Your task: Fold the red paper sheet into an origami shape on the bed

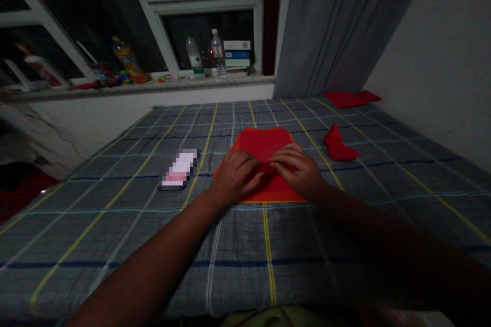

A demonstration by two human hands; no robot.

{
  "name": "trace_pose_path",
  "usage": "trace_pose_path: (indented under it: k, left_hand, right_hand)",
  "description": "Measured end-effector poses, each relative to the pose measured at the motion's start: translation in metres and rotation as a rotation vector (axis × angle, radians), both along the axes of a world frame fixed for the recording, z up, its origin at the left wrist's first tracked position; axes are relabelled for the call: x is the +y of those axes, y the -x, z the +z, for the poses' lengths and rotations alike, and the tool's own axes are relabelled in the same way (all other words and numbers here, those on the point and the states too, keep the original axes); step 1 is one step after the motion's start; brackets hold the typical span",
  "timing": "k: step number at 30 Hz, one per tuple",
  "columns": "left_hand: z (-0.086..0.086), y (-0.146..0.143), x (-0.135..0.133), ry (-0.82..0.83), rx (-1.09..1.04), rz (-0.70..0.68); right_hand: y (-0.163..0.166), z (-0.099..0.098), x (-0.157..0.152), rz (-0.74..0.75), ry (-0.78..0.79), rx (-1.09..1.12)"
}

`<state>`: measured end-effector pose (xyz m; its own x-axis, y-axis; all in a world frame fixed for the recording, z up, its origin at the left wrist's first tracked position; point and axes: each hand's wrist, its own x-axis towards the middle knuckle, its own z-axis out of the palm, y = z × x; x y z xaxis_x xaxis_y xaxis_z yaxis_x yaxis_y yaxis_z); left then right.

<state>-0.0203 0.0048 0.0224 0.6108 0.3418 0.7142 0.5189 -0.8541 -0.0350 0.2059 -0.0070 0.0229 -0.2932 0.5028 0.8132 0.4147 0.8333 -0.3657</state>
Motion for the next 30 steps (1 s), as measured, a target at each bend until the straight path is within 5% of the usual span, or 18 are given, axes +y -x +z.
trace_pose_path:
  k: [30]
  left_hand:
    - [-0.0026, 0.0008, 0.0018, 0.074, -0.061, -0.099]
  right_hand:
    - [0.0001, 0.0037, -0.0053, 0.004, 0.038, 0.086]
